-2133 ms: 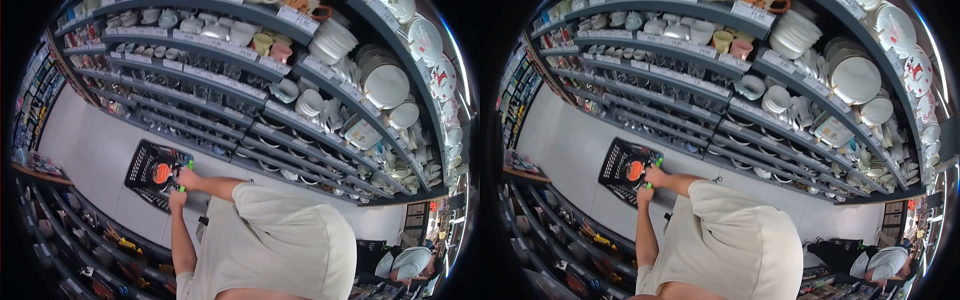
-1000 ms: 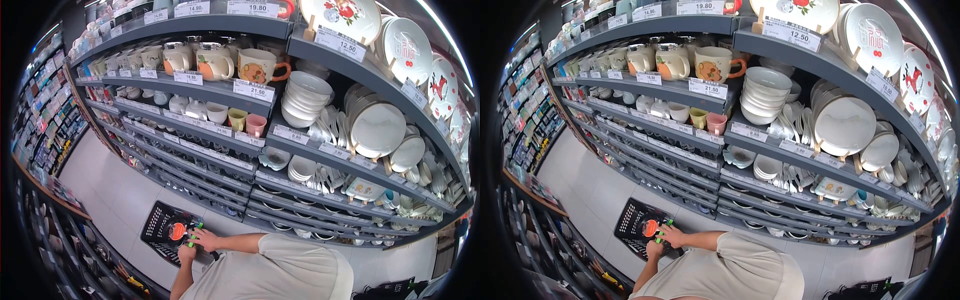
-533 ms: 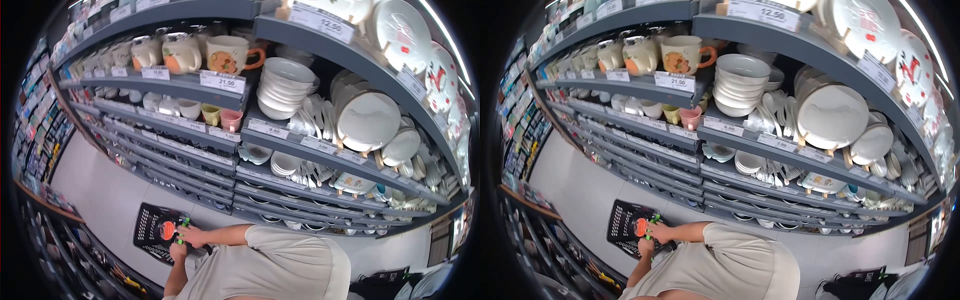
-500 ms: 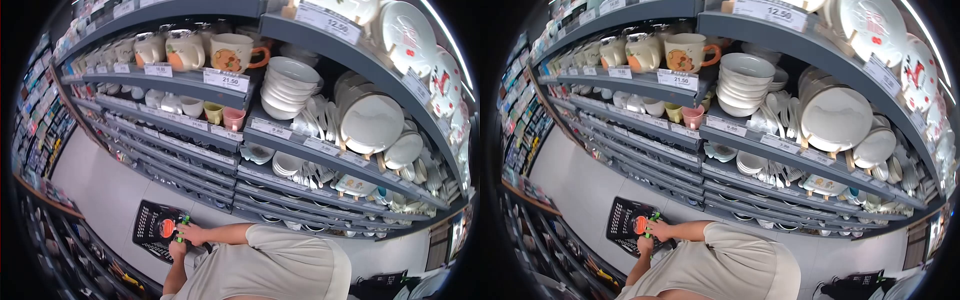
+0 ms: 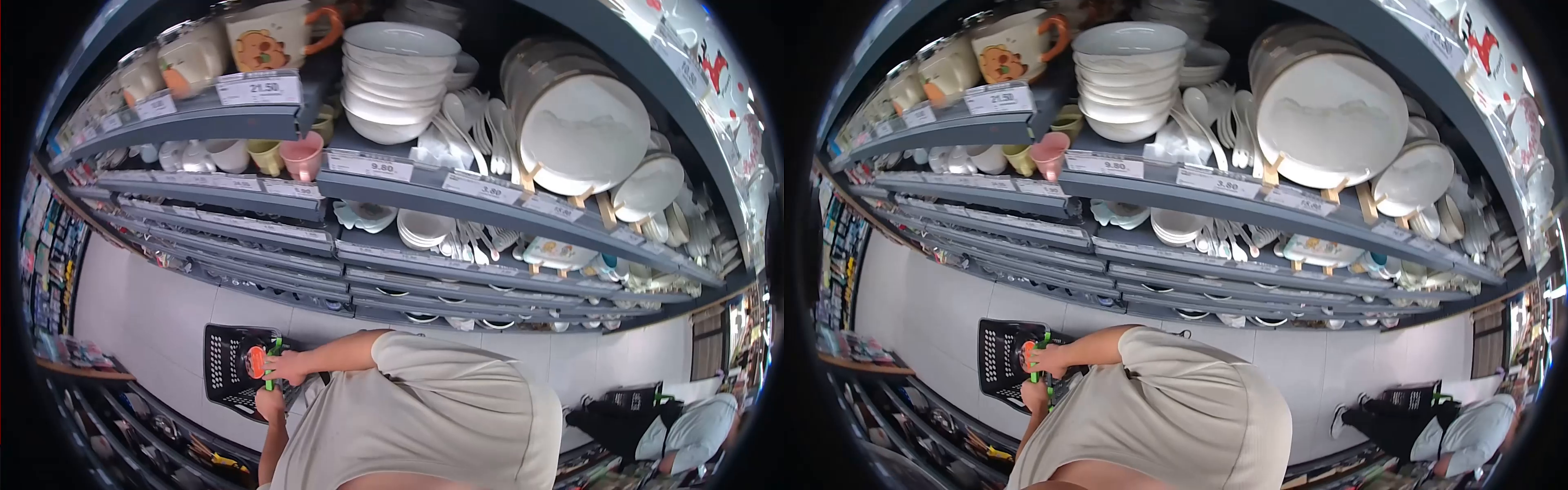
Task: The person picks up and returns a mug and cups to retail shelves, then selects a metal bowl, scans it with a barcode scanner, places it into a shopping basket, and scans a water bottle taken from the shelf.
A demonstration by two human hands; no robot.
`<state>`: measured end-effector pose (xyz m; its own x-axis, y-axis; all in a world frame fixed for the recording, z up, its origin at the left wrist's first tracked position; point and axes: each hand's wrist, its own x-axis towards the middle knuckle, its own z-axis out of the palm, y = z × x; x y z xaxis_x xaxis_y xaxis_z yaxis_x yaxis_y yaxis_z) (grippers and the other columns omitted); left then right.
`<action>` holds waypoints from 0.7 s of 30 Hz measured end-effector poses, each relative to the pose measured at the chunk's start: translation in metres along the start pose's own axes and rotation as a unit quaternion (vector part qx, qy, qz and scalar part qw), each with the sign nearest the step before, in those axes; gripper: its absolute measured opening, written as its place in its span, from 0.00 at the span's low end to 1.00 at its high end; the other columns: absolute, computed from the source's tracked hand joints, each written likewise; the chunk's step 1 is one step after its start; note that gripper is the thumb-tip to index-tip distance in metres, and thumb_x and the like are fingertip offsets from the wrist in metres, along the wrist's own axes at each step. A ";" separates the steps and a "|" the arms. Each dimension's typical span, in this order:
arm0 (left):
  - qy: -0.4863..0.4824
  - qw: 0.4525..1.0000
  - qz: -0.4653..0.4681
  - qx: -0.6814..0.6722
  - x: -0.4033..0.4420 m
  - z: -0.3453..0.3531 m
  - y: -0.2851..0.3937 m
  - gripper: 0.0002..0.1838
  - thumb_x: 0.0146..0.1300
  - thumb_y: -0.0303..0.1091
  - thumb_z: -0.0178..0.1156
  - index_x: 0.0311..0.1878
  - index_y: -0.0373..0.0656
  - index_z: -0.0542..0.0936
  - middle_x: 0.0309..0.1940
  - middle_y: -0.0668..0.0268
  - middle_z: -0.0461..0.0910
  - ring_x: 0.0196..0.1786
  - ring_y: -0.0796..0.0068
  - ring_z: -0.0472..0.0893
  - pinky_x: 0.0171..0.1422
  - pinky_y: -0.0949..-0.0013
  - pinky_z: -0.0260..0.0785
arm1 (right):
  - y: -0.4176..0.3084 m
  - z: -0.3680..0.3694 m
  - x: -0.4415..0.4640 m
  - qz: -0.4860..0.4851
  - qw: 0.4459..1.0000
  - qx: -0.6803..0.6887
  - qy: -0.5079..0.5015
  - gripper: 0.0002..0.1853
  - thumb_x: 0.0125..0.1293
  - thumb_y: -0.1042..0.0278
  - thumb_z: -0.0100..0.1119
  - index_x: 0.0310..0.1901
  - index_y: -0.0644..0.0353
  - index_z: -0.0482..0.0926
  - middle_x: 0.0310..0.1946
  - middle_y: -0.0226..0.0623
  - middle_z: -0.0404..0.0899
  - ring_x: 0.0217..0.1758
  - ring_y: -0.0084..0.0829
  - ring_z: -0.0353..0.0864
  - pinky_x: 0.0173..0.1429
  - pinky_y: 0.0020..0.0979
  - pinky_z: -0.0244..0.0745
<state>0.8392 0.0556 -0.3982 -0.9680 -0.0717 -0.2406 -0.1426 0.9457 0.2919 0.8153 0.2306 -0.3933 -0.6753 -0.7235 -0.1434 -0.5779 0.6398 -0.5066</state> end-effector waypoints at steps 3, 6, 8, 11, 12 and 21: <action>0.005 1.000 0.023 0.013 0.001 -0.001 -0.001 0.18 0.55 0.45 0.62 0.33 0.36 0.84 0.27 0.47 0.82 0.36 0.45 0.82 0.41 0.50 0.73 | -0.003 -0.004 -0.003 -0.002 1.000 0.003 0.000 0.43 0.49 0.67 0.64 0.70 0.42 0.59 0.73 0.35 0.52 0.77 0.42 0.47 0.57 0.49 0.72; 0.004 1.000 0.021 0.017 0.003 -0.002 0.002 0.18 0.56 0.45 0.62 0.33 0.36 0.84 0.26 0.47 0.82 0.35 0.45 0.82 0.40 0.51 0.73 | 0.001 0.001 0.002 -0.007 1.000 -0.012 0.003 0.43 0.50 0.67 0.63 0.70 0.42 0.59 0.73 0.34 0.53 0.77 0.42 0.47 0.57 0.48 0.72; -0.004 1.000 0.020 0.008 0.004 -0.003 0.000 0.18 0.56 0.45 0.62 0.33 0.36 0.84 0.27 0.47 0.82 0.35 0.45 0.82 0.40 0.51 0.73 | 0.003 0.003 0.004 -0.008 1.000 -0.018 0.005 0.43 0.50 0.66 0.63 0.70 0.42 0.59 0.73 0.33 0.53 0.77 0.42 0.47 0.57 0.48 0.72; -0.003 1.000 0.025 -0.001 0.005 -0.006 0.001 0.18 0.55 0.44 0.62 0.33 0.35 0.84 0.27 0.47 0.82 0.35 0.45 0.82 0.40 0.50 0.73 | 0.006 0.010 0.010 -0.007 1.000 -0.009 0.023 0.42 0.48 0.66 0.65 0.69 0.42 0.62 0.73 0.35 0.53 0.78 0.43 0.45 0.63 0.48 0.69; -0.004 1.000 0.024 -0.005 0.006 -0.007 0.002 0.18 0.55 0.44 0.62 0.33 0.35 0.84 0.27 0.47 0.82 0.35 0.45 0.82 0.40 0.50 0.73 | 0.006 0.010 0.011 -0.005 1.000 -0.004 0.024 0.42 0.47 0.66 0.66 0.68 0.42 0.63 0.73 0.36 0.53 0.78 0.44 0.44 0.66 0.48 0.68; 0.008 1.000 0.016 0.006 0.028 -0.016 -0.012 0.16 0.53 0.41 0.63 0.35 0.36 0.84 0.29 0.46 0.82 0.36 0.45 0.82 0.41 0.49 0.73 | 0.007 0.019 0.036 -0.009 0.996 -0.033 0.087 0.44 0.44 0.64 0.68 0.67 0.41 0.63 0.73 0.33 0.51 0.78 0.40 0.45 0.55 0.44 0.73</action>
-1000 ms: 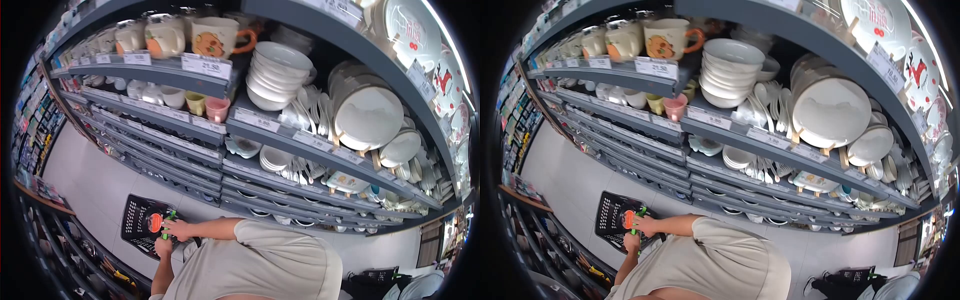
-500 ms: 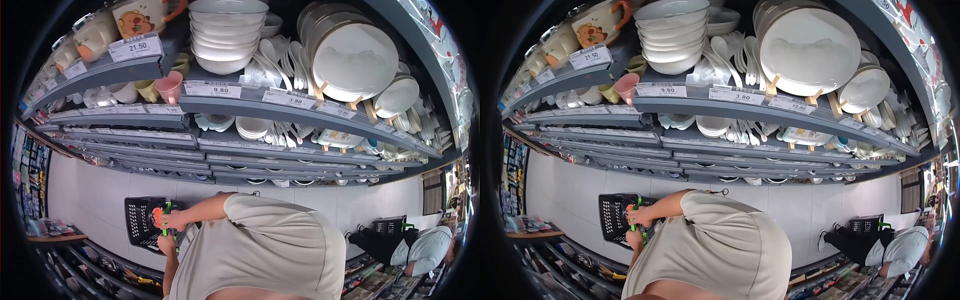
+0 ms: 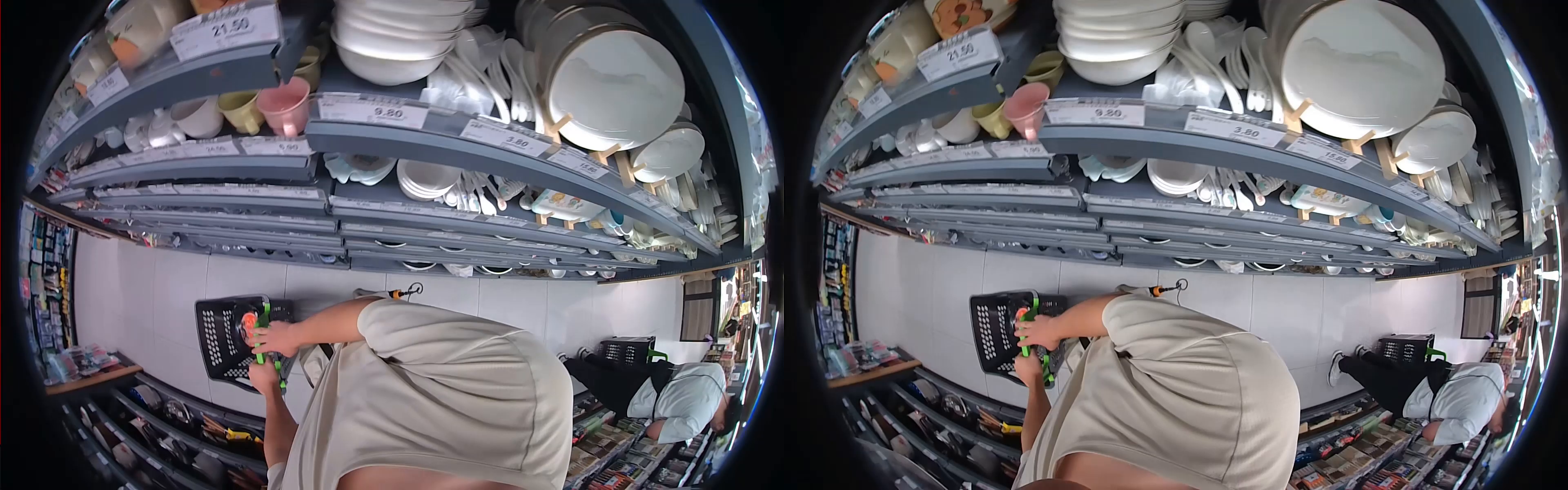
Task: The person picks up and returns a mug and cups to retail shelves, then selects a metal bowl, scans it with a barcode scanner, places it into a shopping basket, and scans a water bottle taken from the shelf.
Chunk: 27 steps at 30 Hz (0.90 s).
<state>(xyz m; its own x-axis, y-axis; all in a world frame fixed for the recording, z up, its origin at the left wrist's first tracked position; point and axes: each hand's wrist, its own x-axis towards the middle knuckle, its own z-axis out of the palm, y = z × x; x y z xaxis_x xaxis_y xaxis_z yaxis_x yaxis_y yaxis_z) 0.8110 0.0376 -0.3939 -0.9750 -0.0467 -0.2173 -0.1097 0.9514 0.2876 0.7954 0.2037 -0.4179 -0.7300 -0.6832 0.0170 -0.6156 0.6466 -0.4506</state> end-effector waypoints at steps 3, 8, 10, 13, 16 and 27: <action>-0.002 0.999 -0.006 0.040 0.013 -0.010 -0.007 0.18 0.53 0.43 0.63 0.36 0.36 0.84 0.29 0.46 0.82 0.36 0.45 0.82 0.41 0.49 0.73 | -0.003 -0.003 0.014 0.011 1.000 0.005 -0.008 0.44 0.45 0.64 0.69 0.68 0.40 0.62 0.73 0.33 0.51 0.78 0.40 0.45 0.56 0.44 0.72; -0.010 0.999 -0.027 0.036 0.030 -0.023 -0.010 0.18 0.54 0.44 0.63 0.37 0.36 0.84 0.30 0.47 0.82 0.36 0.46 0.82 0.42 0.50 0.73 | 0.000 0.004 0.040 0.007 1.000 -0.011 0.027 0.46 0.43 0.62 0.71 0.68 0.39 0.62 0.72 0.32 0.53 0.77 0.39 0.46 0.62 0.46 0.68; -0.007 0.998 -0.032 0.045 0.040 -0.020 -0.016 0.18 0.55 0.45 0.62 0.36 0.37 0.84 0.30 0.47 0.82 0.36 0.46 0.83 0.41 0.50 0.74 | -0.001 -0.009 0.043 0.010 1.000 -0.024 0.013 0.46 0.43 0.62 0.71 0.68 0.39 0.61 0.73 0.31 0.52 0.77 0.39 0.46 0.67 0.48 0.61; -0.014 1.000 -0.017 0.018 0.045 -0.034 -0.012 0.18 0.55 0.46 0.61 0.34 0.38 0.84 0.29 0.48 0.82 0.35 0.47 0.83 0.41 0.51 0.74 | 0.001 -0.011 0.056 0.020 0.999 -0.032 0.004 0.46 0.44 0.62 0.71 0.68 0.39 0.60 0.73 0.31 0.51 0.77 0.39 0.45 0.70 0.49 0.57; -0.020 1.000 -0.019 -0.002 0.055 -0.043 -0.020 0.17 0.56 0.46 0.60 0.34 0.39 0.85 0.29 0.49 0.83 0.35 0.47 0.83 0.41 0.51 0.73 | -0.004 -0.019 0.068 0.025 0.999 -0.040 0.001 0.46 0.45 0.64 0.68 0.69 0.39 0.59 0.73 0.32 0.51 0.78 0.40 0.45 0.72 0.49 0.53; -0.034 0.999 -0.025 0.003 0.119 -0.047 -0.060 0.21 0.59 0.51 0.58 0.37 0.40 0.84 0.31 0.46 0.82 0.39 0.45 0.83 0.43 0.47 0.74 | 0.000 -0.021 0.145 0.074 0.995 -0.063 -0.012 0.48 0.41 0.65 0.71 0.68 0.42 0.60 0.73 0.36 0.51 0.78 0.46 0.44 0.75 0.48 0.50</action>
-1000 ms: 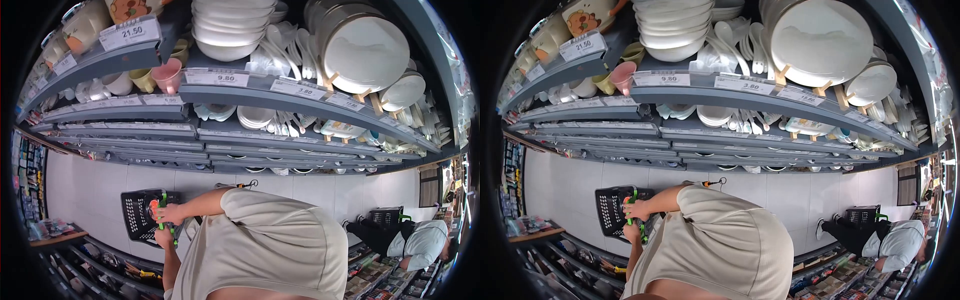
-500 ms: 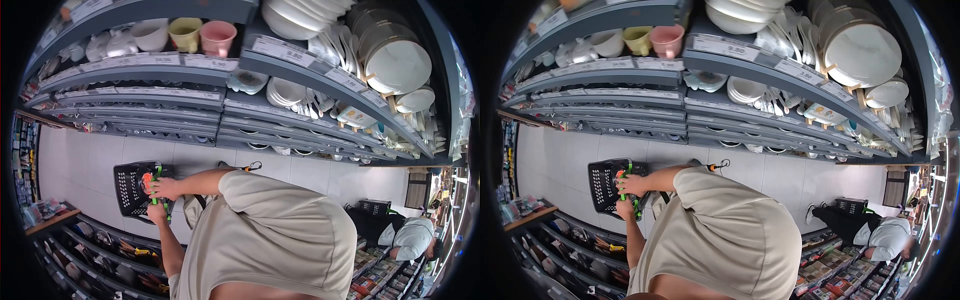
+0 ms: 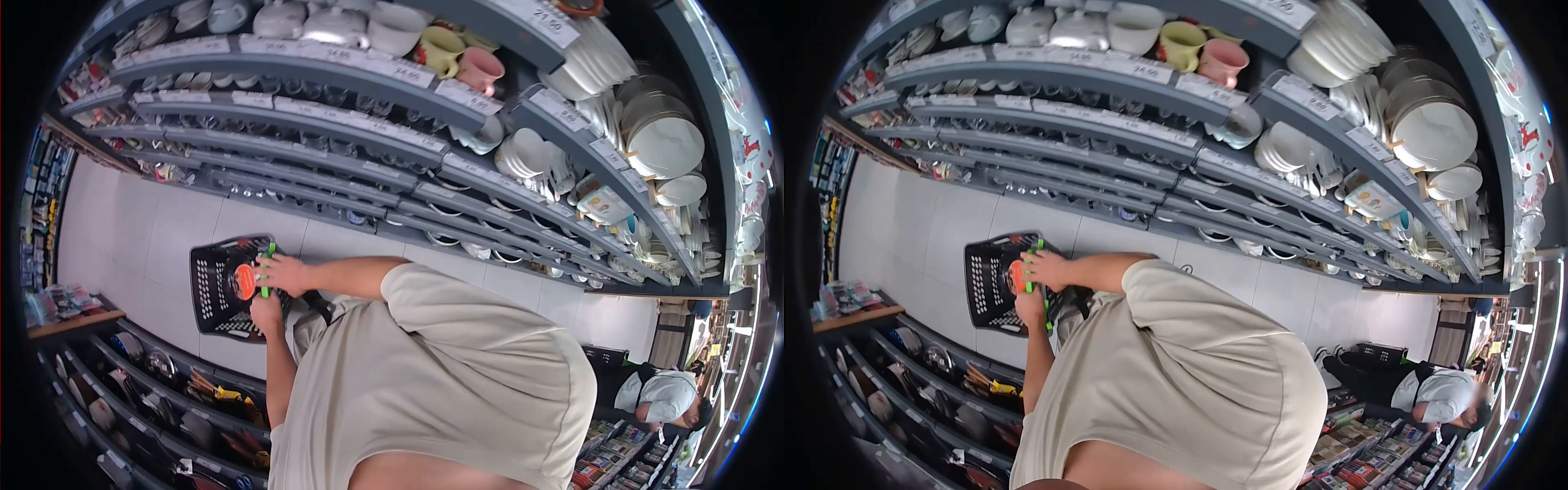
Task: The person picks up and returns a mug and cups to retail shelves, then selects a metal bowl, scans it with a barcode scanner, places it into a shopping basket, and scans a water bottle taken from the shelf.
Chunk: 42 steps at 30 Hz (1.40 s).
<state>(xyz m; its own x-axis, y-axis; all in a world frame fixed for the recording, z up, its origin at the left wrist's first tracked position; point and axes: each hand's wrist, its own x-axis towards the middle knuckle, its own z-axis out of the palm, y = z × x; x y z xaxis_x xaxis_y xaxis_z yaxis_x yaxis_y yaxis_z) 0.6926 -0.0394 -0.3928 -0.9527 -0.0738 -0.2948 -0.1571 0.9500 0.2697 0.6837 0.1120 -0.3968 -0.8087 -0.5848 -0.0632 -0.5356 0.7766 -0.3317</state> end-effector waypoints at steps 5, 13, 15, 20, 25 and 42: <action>-0.016 0.998 -0.007 -0.065 0.013 -0.009 -0.004 0.22 0.57 0.51 0.62 0.37 0.38 0.83 0.32 0.46 0.82 0.39 0.44 0.82 0.43 0.50 0.74 | -0.005 -0.003 0.019 0.015 0.999 -0.037 -0.016 0.43 0.43 0.64 0.69 0.66 0.44 0.64 0.71 0.36 0.54 0.78 0.46 0.43 0.74 0.47 0.52; -0.257 0.889 -0.014 -0.378 0.052 0.019 -0.040 0.20 0.60 0.43 0.59 0.19 0.40 0.72 0.13 0.65 0.73 0.12 0.78 0.71 0.15 0.72 0.59 | -0.012 0.005 0.029 0.048 0.999 -0.006 0.019 0.39 0.43 0.66 0.68 0.63 0.45 0.68 0.68 0.38 0.58 0.78 0.48 0.42 0.73 0.49 0.53; -0.274 0.882 0.008 -0.384 0.061 0.014 -0.046 0.19 0.60 0.42 0.60 0.19 0.40 0.72 0.12 0.66 0.72 0.11 0.77 0.70 0.15 0.72 0.58 | -0.014 0.007 0.034 0.056 0.998 -0.002 0.038 0.36 0.44 0.65 0.68 0.61 0.46 0.70 0.68 0.39 0.58 0.78 0.48 0.42 0.72 0.49 0.54; -0.255 0.878 0.017 -0.406 0.085 0.031 -0.053 0.18 0.63 0.44 0.55 0.21 0.44 0.72 0.12 0.70 0.68 0.11 0.78 0.66 0.14 0.71 0.55 | -0.019 0.009 0.054 0.105 0.992 -0.006 0.064 0.32 0.44 0.63 0.68 0.56 0.47 0.74 0.67 0.40 0.60 0.78 0.48 0.41 0.70 0.51 0.58; -0.260 0.879 0.007 -0.400 0.094 0.027 -0.033 0.19 0.65 0.46 0.51 0.22 0.45 0.72 0.13 0.70 0.68 0.12 0.78 0.66 0.15 0.71 0.55 | -0.009 0.001 0.060 0.131 0.987 -0.019 0.091 0.26 0.43 0.64 0.69 0.49 0.48 0.76 0.64 0.38 0.62 0.77 0.46 0.43 0.67 0.50 0.62; -0.137 0.911 0.106 -0.375 0.101 0.045 -0.044 0.21 0.65 0.45 0.53 0.30 0.33 0.77 0.20 0.61 0.76 0.18 0.72 0.74 0.21 0.66 0.62 | -0.014 0.000 0.067 0.160 0.986 -0.004 0.049 0.22 0.51 0.60 0.64 0.51 0.47 0.76 0.66 0.35 0.60 0.78 0.43 0.40 0.58 0.51 0.68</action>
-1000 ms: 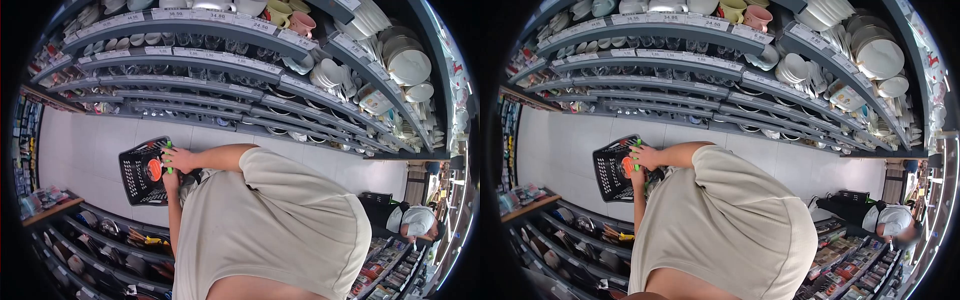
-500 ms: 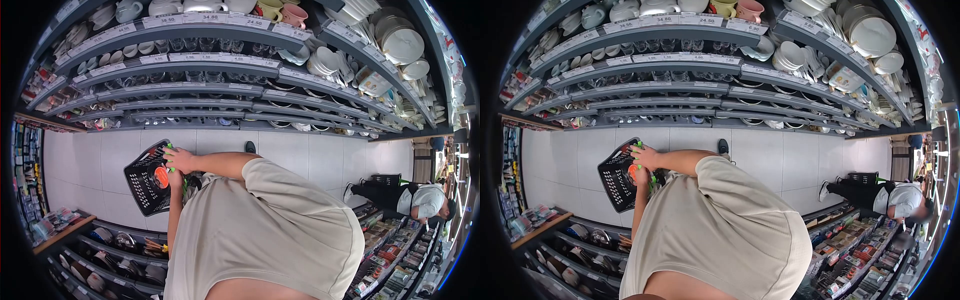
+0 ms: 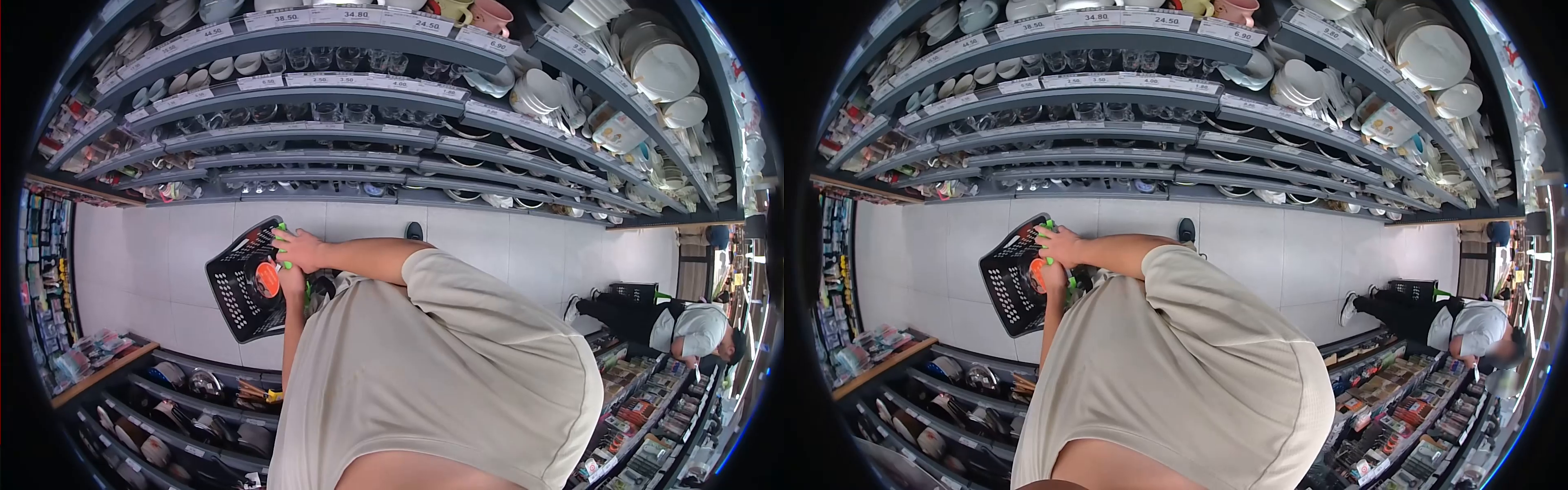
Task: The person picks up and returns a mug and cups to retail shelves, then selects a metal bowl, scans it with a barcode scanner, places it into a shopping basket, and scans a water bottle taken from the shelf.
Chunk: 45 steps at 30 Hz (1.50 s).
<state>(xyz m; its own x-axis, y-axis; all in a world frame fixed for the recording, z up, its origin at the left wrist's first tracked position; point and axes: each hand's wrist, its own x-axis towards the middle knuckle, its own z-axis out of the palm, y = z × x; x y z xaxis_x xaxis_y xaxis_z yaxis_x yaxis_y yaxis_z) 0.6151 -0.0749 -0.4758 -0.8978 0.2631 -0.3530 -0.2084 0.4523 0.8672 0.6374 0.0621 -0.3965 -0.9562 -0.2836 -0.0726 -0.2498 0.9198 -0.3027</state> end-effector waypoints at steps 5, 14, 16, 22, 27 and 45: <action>-0.022 0.998 -0.026 -0.054 -0.004 0.000 -0.007 0.20 0.65 0.45 0.53 0.27 0.35 0.76 0.18 0.64 0.74 0.16 0.74 0.71 0.19 0.68 0.59 | -0.005 -0.009 -0.009 0.007 1.000 0.022 -0.020 0.23 0.49 0.65 0.66 0.50 0.48 0.76 0.66 0.35 0.60 0.78 0.42 0.40 0.58 0.52 0.69; -0.068 0.989 -0.115 -0.066 -0.014 -0.013 0.004 0.16 0.63 0.40 0.55 0.30 0.34 0.78 0.20 0.70 0.74 0.23 0.83 0.70 0.25 0.73 0.57 | -0.013 -0.006 -0.013 0.007 0.999 0.053 -0.002 0.28 0.46 0.68 0.67 0.53 0.49 0.75 0.68 0.37 0.59 0.79 0.42 0.39 0.58 0.52 0.68; -0.044 0.994 -0.097 -0.011 -0.012 -0.015 0.003 0.18 0.61 0.41 0.56 0.31 0.29 0.79 0.21 0.60 0.78 0.24 0.71 0.75 0.29 0.65 0.63 | -0.014 -0.006 -0.011 0.007 0.999 0.045 -0.001 0.28 0.46 0.68 0.67 0.54 0.49 0.75 0.68 0.37 0.59 0.78 0.42 0.39 0.58 0.52 0.68; 0.022 0.990 -0.009 0.140 -0.016 -0.023 0.018 0.23 0.63 0.44 0.54 0.35 0.26 0.80 0.29 0.47 0.82 0.34 0.57 0.81 0.40 0.57 0.69 | -0.017 -0.004 0.000 -0.001 0.998 0.059 0.025 0.30 0.46 0.68 0.66 0.56 0.47 0.74 0.67 0.36 0.60 0.78 0.42 0.40 0.58 0.51 0.68; 0.021 0.988 -0.024 0.150 -0.022 -0.028 0.036 0.24 0.62 0.45 0.54 0.38 0.26 0.80 0.34 0.42 0.82 0.41 0.50 0.82 0.46 0.55 0.69 | -0.018 -0.006 0.005 -0.006 0.999 0.042 0.005 0.28 0.48 0.69 0.65 0.55 0.45 0.75 0.66 0.35 0.61 0.78 0.42 0.42 0.57 0.50 0.70; 0.008 0.994 -0.051 0.101 -0.018 -0.034 0.017 0.21 0.59 0.42 0.59 0.30 0.27 0.80 0.21 0.52 0.80 0.26 0.62 0.80 0.33 0.58 0.68 | -0.013 -0.011 0.009 -0.036 0.994 0.075 -0.066 0.29 0.54 0.63 0.60 0.61 0.42 0.72 0.71 0.34 0.58 0.78 0.43 0.43 0.68 0.49 0.63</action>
<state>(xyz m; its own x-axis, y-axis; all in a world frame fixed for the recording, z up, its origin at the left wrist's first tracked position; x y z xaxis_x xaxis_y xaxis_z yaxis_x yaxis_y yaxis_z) 0.6144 -0.1014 -0.4428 -0.8827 0.1936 -0.4282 -0.2179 0.6386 0.7381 0.6301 0.0509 -0.3825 -0.9061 -0.3890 -0.1662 -0.2815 0.8478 -0.4494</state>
